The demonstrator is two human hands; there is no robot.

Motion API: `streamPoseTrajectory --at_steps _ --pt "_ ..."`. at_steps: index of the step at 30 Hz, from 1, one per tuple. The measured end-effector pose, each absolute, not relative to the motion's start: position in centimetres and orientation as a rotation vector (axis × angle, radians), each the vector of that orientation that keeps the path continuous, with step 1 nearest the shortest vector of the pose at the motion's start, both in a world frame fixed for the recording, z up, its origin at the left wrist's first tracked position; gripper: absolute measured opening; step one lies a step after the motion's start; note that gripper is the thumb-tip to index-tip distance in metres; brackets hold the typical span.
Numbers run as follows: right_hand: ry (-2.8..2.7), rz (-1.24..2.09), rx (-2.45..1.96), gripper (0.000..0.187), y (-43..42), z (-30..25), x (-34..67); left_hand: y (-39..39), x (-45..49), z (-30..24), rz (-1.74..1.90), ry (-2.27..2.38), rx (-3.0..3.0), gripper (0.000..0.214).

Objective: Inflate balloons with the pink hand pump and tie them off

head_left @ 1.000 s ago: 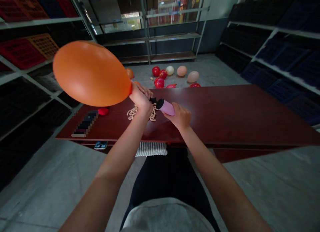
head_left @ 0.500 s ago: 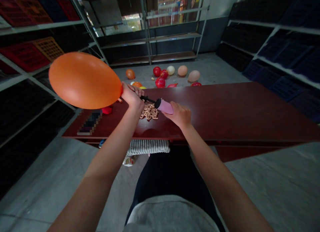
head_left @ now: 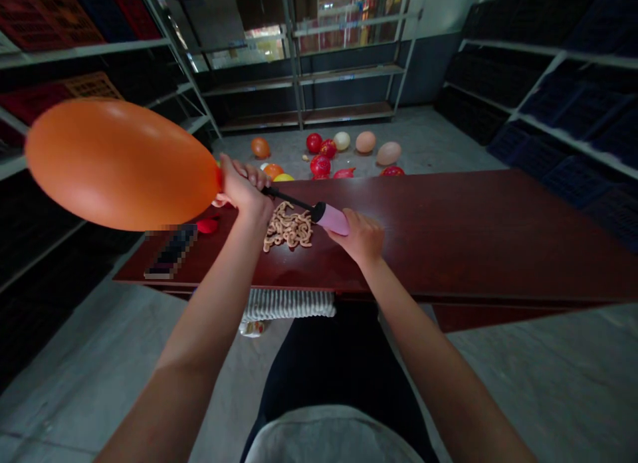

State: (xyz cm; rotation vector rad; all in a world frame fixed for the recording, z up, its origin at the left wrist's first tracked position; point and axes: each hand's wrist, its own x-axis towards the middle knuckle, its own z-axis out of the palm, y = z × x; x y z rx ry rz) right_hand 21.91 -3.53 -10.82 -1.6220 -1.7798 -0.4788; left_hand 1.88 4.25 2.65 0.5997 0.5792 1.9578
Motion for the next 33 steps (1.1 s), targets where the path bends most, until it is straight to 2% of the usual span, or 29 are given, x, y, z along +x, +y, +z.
streamPoseTrajectory --at_steps 10,20,28,33 --pt "-1.752 -0.609 -1.636 0.043 -3.5 -11.0 21.9 2.9 9.6 -2.5 1.919 0.491 0.511 0.053" --pt "-1.87 -0.623 -1.537 0.04 -3.8 -11.0 21.6 2.7 3.9 -1.0 1.922 0.53 0.481 0.056" --pt "-1.913 -0.619 -1.45 0.038 -4.2 -10.4 21.1 3.0 -2.5 2.1 1.99 0.636 0.417 0.046" --pt "-1.881 -0.623 -1.523 0.037 -3.8 -11.0 21.6 3.7 -2.0 2.1 2.024 0.623 0.384 0.046"
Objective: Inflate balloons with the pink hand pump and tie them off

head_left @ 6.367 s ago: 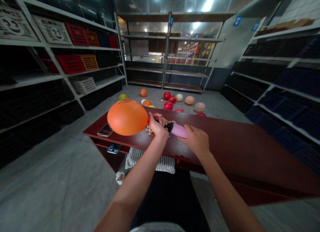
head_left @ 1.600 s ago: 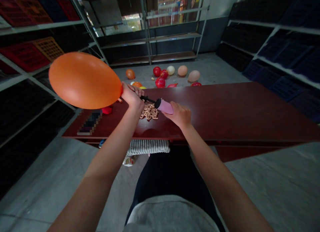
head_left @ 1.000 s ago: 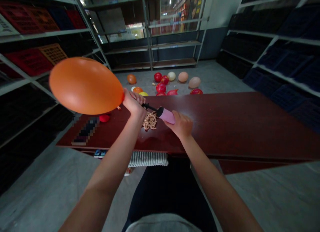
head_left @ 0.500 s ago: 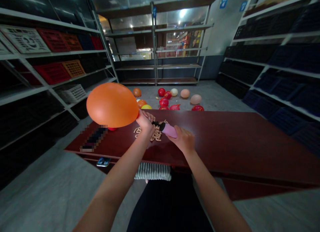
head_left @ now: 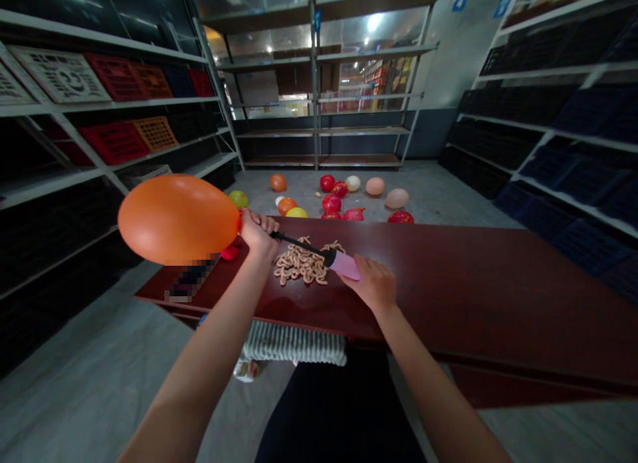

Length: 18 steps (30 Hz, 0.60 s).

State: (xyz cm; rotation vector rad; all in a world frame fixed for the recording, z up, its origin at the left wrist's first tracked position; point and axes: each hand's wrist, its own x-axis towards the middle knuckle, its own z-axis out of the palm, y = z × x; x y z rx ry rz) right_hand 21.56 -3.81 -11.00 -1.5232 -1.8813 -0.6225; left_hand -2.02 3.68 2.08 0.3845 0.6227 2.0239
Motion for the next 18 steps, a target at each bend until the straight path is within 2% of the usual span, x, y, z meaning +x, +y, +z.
streamPoseTrajectory --at_steps 12,18 --pt "-1.799 -0.618 -1.653 0.047 -3.5 -11.0 22.0 3.7 8.5 -3.5 1.898 0.528 0.443 0.061" --pt "-1.794 -0.585 -1.634 0.048 -3.4 -11.1 21.9 3.6 8.7 -3.5 1.859 0.53 0.469 0.061"
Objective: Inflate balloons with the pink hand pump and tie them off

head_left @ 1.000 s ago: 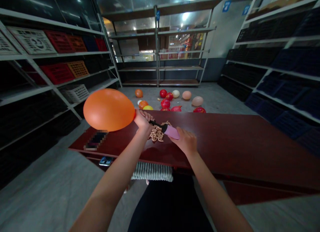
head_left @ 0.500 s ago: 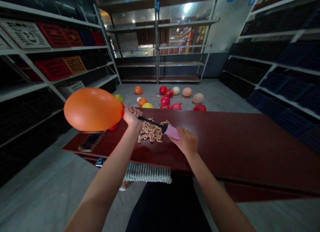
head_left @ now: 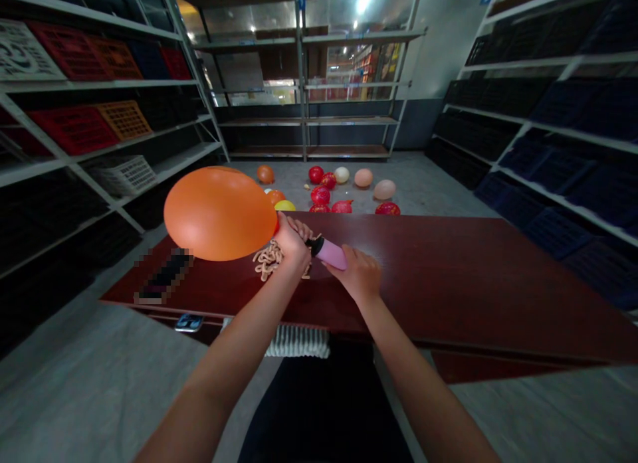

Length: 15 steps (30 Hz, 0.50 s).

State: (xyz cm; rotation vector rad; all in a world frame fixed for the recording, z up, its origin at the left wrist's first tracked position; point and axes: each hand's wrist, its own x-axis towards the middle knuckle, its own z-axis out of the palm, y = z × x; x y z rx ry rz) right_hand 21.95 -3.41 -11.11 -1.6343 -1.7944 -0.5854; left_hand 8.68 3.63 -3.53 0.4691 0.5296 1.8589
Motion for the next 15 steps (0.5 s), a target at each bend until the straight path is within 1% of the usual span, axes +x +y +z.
streamPoseTrajectory --at_steps 3,8,15 --pt "-1.841 -0.587 -1.601 0.047 -3.5 -11.1 21.7 3.0 7.6 -2.9 1.859 0.57 0.442 0.061" --pt "-1.894 -0.583 -1.576 0.047 -3.9 -10.9 21.5 2.3 5.1 -1.6 1.889 0.58 0.394 0.053" --pt "-1.963 -0.597 -1.519 0.043 -4.2 -10.7 21.4 2.3 -0.2 0.9 1.939 0.645 0.356 0.047"
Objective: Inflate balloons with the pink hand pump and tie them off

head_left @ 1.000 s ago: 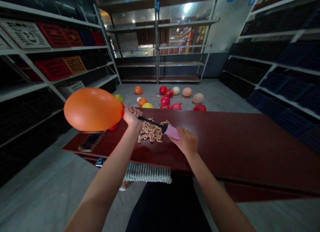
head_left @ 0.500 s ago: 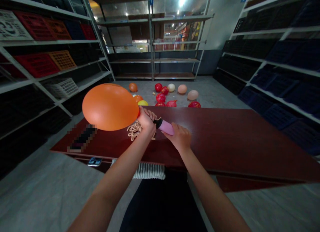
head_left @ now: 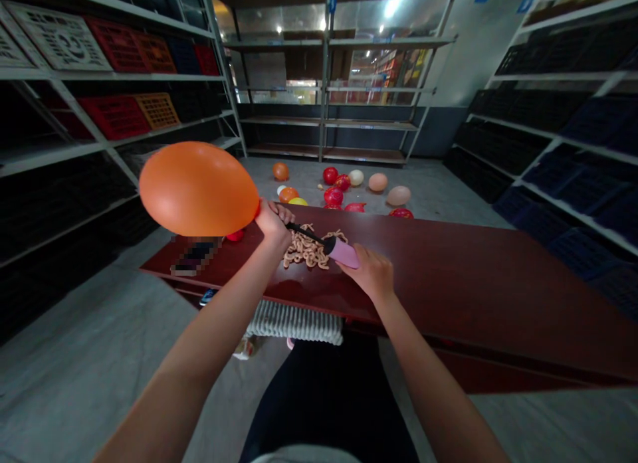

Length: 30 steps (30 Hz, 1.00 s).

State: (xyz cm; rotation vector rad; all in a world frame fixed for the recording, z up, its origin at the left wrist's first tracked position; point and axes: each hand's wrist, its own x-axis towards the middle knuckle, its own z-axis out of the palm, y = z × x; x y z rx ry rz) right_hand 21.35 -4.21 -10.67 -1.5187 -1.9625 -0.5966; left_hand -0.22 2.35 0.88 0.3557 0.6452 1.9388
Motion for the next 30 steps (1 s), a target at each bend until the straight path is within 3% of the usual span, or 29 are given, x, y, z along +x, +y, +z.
streamPoseTrajectory --at_steps 9,24,30 --pt "-1.946 -0.585 -1.465 0.041 -4.3 -10.3 21.2 2.5 -3.1 2.7 2.005 0.612 0.369 0.047" --pt "-1.725 -0.522 -1.621 0.054 -3.3 -10.9 22.3 2.7 9.8 -1.4 1.965 0.495 0.619 0.059" --pt "-1.773 -0.462 -1.632 0.053 -3.4 -10.9 21.8 2.3 9.1 -1.6 1.917 0.564 0.555 0.054"
